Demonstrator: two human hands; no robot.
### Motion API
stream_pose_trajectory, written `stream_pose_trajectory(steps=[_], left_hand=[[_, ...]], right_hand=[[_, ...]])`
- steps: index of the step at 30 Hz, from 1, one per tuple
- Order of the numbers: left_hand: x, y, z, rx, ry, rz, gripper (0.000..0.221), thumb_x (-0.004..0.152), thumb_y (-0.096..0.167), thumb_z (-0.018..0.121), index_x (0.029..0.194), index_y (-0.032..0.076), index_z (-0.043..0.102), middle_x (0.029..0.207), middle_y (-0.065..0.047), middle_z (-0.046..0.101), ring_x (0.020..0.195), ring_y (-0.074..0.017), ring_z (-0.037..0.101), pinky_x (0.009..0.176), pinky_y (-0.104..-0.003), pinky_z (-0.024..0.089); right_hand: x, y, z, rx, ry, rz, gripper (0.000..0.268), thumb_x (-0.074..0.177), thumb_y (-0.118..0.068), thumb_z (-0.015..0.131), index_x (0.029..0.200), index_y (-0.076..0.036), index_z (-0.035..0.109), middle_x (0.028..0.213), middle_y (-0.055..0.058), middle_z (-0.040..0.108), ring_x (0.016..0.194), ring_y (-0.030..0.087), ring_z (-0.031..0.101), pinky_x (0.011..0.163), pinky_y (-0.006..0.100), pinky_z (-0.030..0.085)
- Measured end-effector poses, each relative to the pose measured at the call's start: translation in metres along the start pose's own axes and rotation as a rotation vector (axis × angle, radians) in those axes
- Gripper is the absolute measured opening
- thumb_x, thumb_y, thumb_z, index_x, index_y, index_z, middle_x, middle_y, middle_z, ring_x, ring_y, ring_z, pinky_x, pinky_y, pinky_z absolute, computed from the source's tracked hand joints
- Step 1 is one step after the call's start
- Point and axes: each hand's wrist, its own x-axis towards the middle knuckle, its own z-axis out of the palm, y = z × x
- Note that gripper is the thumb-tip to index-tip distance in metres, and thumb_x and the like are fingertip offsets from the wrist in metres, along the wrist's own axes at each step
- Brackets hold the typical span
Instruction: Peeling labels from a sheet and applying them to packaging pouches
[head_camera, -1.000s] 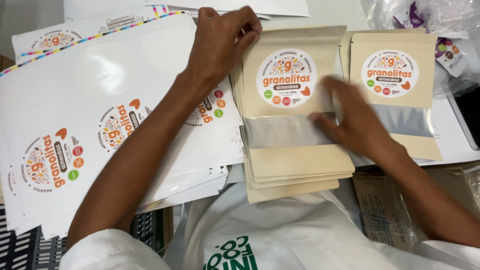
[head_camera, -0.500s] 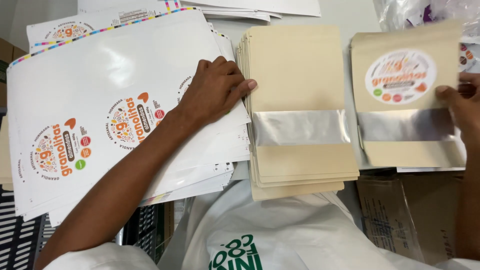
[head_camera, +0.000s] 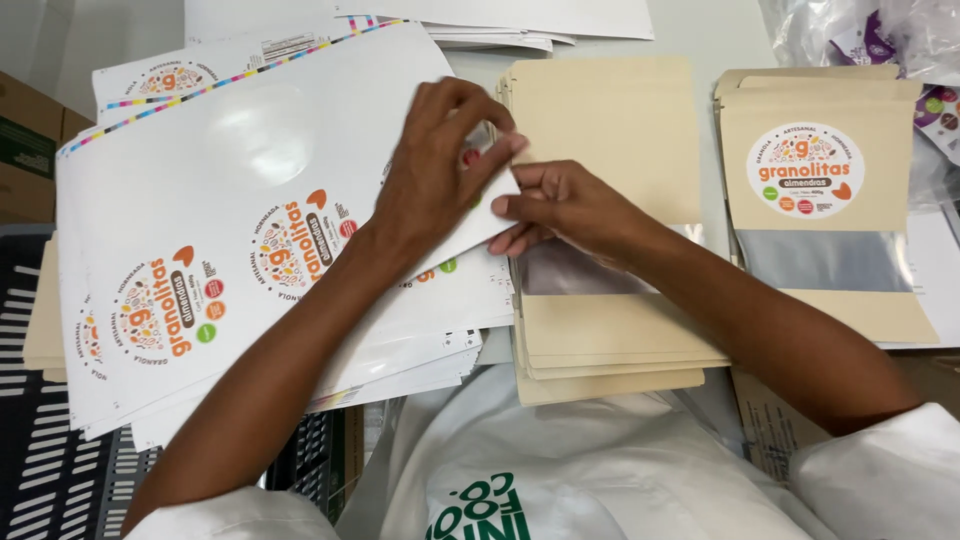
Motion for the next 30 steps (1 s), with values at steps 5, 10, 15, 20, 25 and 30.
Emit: stream_pose_trajectory(steps=[5,10,15,20,25,30], left_hand=[[-0.031,0.037,-0.032,0.229,-0.105,-0.373,0.04,0.086,0.031,0.085,0.116,0.007,0.075,0.11,-0.01,0.077,0.1,-0.03,0.07,0.08,-0.042,0.053],[-0.046,0.049,-0.028,0.243,-0.105,-0.462,0.021,0.1,0.034,0.07,0.104,0.017,0.081,0.075,-0.004,0.074,0.074,-0.024,0.075,0.065,-0.036,0.059],[-0.045,0.041,-0.048,0.297,-0.111,-0.514,0.018,0.1,0.032,0.071,0.099,0.017,0.08,0.079,-0.005,0.078,0.076,-0.0275,0.077,0.064,-0.042,0.061],[-0.034,-0.011,-0.124,0.062,0.162,-0.82,0.011,0.1,0.01,0.069,0.091,0.015,0.073,0.099,0.002,0.078,0.052,-0.017,0.075,0.039,-0.013,0.03],[-0.035,-0.015,-0.168,0.22,0.319,-0.367,0.015,0.123,-0.006,0.07,0.109,-0.01,0.075,0.097,-0.016,0.075,0.081,-0.0219,0.08,0.063,-0.027,0.062],[-0.012,0.035,-0.114,-0.026,0.189,-0.235,0.017,0.113,-0.015,0.078,0.123,-0.009,0.067,0.117,-0.017,0.072,0.109,-0.021,0.068,0.102,-0.032,0.061]], right_hand=[[0.012,0.01,-0.015,0.165,-0.029,-0.115,0.034,0.091,-0.024,0.071,0.118,-0.004,0.065,0.101,0.013,0.076,0.088,0.022,0.078,0.076,0.028,0.064],[0.016,0.016,-0.003,0.166,-0.031,-0.223,0.024,0.097,-0.014,0.07,0.111,0.006,0.065,0.082,0.017,0.075,0.078,0.023,0.079,0.07,0.029,0.068],[0.012,0.019,0.001,0.117,-0.03,-0.193,0.025,0.097,-0.015,0.07,0.11,0.006,0.066,0.079,0.018,0.076,0.072,0.023,0.079,0.06,0.028,0.067],[-0.004,0.001,0.006,0.039,0.075,0.046,0.023,0.092,-0.024,0.07,0.096,-0.002,0.067,0.086,0.023,0.08,0.065,0.018,0.071,0.052,0.027,0.052],[-0.019,-0.007,0.008,-0.092,0.111,0.076,0.03,0.095,-0.026,0.069,0.079,-0.008,0.052,0.075,0.018,0.079,0.051,0.018,0.06,0.047,0.027,0.047],[-0.027,0.013,-0.04,-0.296,0.296,-0.216,0.05,0.077,0.004,0.039,0.112,-0.012,0.072,0.085,0.006,0.072,0.062,0.009,0.053,0.044,0.02,0.039]])
